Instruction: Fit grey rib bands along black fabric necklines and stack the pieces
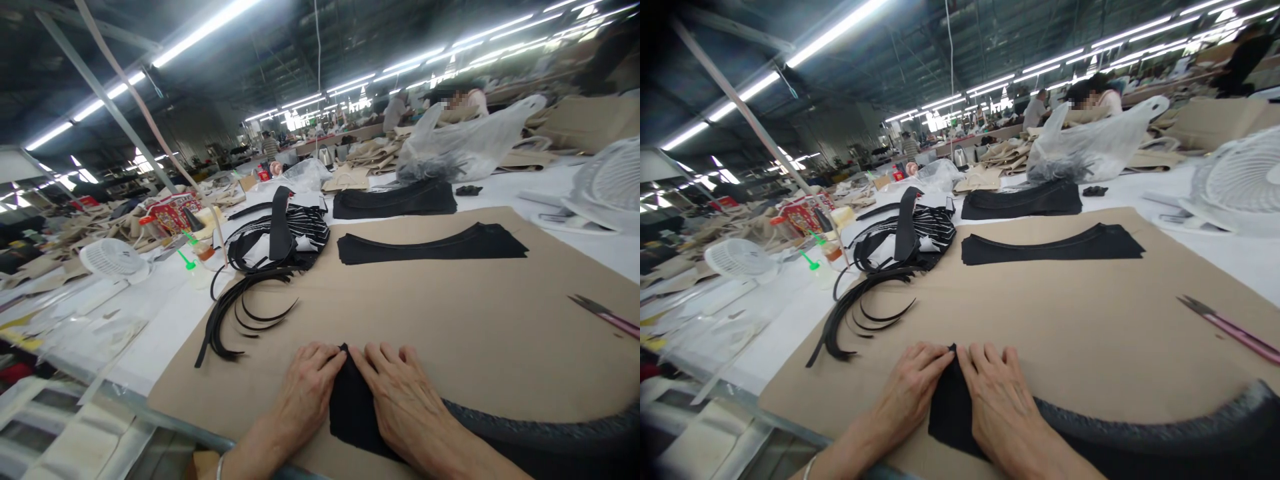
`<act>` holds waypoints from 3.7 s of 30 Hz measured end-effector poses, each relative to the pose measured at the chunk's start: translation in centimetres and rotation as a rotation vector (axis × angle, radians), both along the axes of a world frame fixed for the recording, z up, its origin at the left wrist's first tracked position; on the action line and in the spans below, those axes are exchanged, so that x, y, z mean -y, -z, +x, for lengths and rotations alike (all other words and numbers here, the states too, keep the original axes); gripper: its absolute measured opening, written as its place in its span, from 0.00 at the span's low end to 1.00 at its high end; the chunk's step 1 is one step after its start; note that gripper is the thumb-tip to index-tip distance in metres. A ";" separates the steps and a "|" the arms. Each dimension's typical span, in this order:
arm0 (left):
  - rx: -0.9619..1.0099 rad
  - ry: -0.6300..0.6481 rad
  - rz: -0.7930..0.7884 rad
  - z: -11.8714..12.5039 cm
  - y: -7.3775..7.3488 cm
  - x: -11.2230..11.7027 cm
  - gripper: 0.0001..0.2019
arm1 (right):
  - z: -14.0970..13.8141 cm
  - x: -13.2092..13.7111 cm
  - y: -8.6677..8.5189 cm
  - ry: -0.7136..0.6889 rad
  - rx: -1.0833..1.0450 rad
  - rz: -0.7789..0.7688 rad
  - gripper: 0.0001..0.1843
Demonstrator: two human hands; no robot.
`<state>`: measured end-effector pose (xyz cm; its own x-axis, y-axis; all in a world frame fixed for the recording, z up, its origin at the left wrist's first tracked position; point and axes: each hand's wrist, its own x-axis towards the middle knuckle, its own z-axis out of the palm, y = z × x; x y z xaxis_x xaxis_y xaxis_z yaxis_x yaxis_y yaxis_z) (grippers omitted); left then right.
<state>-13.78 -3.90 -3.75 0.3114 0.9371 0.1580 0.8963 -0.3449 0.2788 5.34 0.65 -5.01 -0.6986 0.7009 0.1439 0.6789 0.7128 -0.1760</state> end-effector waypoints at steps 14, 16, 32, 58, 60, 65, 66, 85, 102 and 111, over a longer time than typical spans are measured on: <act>-0.062 0.021 0.054 -0.2 0.0 0.4 0.24 | 0.1 -0.4 3.0 -0.038 -0.072 0.135 0.38; -0.078 0.022 0.069 -0.3 -0.1 0.4 0.23 | 0.0 -0.3 3.1 -0.034 -0.068 0.144 0.39; -0.162 0.003 0.067 0.0 -0.8 1.0 0.22 | 0.8 -1.9 -5.6 -0.056 0.064 -0.297 0.43; 0.006 0.016 0.009 3.4 -3.6 -1.6 0.19 | 2.2 -1.5 -4.6 0.101 -0.089 -0.410 0.13; 0.013 0.066 -0.041 3.9 -3.5 -2.2 0.17 | 2.6 -1.5 -4.5 0.112 -0.094 -0.407 0.12; 0.021 0.100 -0.106 3.8 -3.2 -3.1 0.14 | 3.8 -1.1 -4.5 0.146 -0.115 -0.403 0.08; 0.022 0.105 -0.111 3.7 -3.3 -3.2 0.15 | 4.0 -1.0 -4.5 0.149 -0.123 -0.403 0.07; 0.003 0.154 -0.103 5.9 -2.7 -3.0 0.17 | 5.1 -0.3 -2.2 0.090 -0.280 -0.358 0.11; -0.186 0.233 0.244 4.5 1.3 1.7 0.32 | 5.9 0.5 0.4 -0.179 -0.151 0.124 0.17; 0.253 0.058 0.071 6.0 -1.3 0.1 0.18 | 8.2 -1.2 -3.0 -0.063 -0.157 -0.237 0.09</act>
<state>-7.78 -4.04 -2.44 0.3061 0.9027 0.3023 0.7797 -0.4200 0.4644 13.51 1.84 -2.01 -0.7239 0.6838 0.0915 0.5858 0.6793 -0.4420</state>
